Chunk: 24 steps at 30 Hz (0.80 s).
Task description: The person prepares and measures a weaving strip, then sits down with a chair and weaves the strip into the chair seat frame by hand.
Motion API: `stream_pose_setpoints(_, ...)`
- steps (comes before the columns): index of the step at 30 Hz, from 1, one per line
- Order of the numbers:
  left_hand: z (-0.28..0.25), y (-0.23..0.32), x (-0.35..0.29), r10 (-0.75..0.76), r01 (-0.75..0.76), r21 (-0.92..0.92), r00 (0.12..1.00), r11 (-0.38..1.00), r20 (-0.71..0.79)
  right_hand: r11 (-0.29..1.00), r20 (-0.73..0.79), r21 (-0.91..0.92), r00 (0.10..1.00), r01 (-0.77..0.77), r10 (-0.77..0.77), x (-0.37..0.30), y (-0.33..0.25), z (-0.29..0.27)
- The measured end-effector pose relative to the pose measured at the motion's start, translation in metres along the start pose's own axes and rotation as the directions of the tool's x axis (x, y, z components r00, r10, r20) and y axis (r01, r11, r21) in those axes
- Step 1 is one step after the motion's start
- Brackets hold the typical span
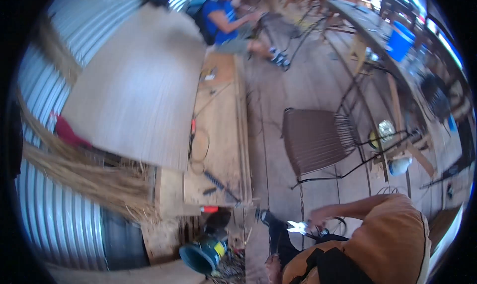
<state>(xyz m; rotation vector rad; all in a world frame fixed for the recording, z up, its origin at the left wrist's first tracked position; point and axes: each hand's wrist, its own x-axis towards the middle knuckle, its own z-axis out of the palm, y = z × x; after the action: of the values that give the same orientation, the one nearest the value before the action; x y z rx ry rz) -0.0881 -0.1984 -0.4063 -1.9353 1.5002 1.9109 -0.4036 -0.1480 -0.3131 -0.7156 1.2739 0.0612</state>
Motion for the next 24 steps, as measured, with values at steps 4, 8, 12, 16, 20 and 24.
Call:
stream_pose_setpoints(4, 0.022, 0.061, -0.046, 0.000, 0.044, -0.232, 0.982, 0.972, 0.187, 0.713, -0.171, 0.689, 0.985, 0.134, -0.020, -0.073, 0.105, 0.122)
stream_pose_setpoints(8, 0.054, 0.117, -0.092, 0.193, -0.131, -0.181, 0.901, 0.975, 0.388, 0.558, -0.319, 0.762, 0.941, 0.328, -0.116, -0.115, 0.120, 0.167)
stream_pose_setpoints(12, 0.085, 0.146, -0.117, 0.268, -0.215, -0.176, 0.883, 0.961, 0.386, 0.729, -0.324, 0.579, 0.923, 0.367, -0.207, -0.098, 0.136, 0.171)
stream_pose_setpoints(16, 0.068, 0.158, -0.134, 0.284, -0.279, -0.093, 0.798, 0.956, 0.531, 0.921, -0.535, 0.131, 0.808, 0.366, -0.245, -0.109, 0.086, 0.139)
stream_pose_setpoints(20, 0.035, 0.137, -0.114, 0.219, -0.214, -0.066, 0.849, 0.975, 0.481, 0.874, -0.590, 0.112, 0.740, 0.473, -0.324, -0.077, 0.028, 0.128)
stream_pose_setpoints(24, -0.009, 0.127, -0.082, 0.277, -0.261, -0.093, 0.908, 0.961, 0.314, 0.939, -0.595, 0.221, 0.800, 0.263, -0.084, -0.016, 0.010, 0.121)
